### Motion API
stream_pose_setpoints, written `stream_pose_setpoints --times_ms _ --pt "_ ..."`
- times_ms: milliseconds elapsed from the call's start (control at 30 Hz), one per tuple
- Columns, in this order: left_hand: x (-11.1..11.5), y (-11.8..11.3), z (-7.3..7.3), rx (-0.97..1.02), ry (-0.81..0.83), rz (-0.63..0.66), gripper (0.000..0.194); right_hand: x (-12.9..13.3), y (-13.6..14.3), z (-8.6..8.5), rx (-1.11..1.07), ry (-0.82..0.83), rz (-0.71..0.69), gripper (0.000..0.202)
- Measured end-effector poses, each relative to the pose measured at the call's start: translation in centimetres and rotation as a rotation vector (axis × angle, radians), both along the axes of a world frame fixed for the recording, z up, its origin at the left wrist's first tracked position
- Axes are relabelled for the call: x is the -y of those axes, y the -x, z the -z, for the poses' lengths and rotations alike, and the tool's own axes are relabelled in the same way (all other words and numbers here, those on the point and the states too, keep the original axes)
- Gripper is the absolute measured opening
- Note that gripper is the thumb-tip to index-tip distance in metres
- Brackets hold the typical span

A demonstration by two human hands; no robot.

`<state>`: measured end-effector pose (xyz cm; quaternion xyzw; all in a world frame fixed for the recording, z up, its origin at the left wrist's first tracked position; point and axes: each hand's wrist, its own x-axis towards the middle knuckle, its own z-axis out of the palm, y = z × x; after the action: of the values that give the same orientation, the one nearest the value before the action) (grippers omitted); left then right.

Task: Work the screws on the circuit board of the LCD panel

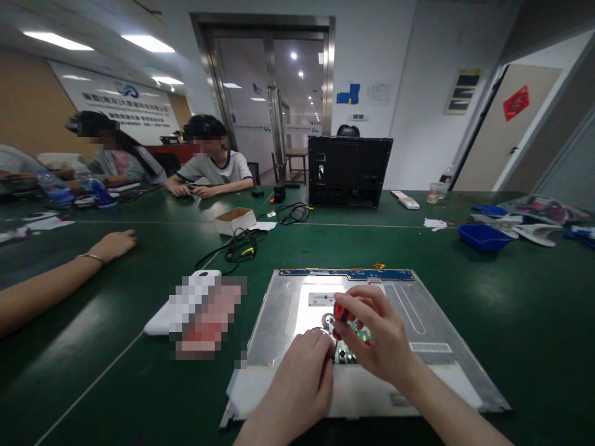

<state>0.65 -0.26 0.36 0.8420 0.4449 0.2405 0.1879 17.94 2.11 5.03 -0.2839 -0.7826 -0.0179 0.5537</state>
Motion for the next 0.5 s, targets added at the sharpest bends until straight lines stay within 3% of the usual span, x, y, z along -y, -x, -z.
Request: stream_pose_setpoints --times_ms 500 --pt "0.11 -0.03 -0.34 0.010 -0.011 -0.006 0.019 0.05 0.48 0.50 -0.117 -0.009 -0.048 0.039"
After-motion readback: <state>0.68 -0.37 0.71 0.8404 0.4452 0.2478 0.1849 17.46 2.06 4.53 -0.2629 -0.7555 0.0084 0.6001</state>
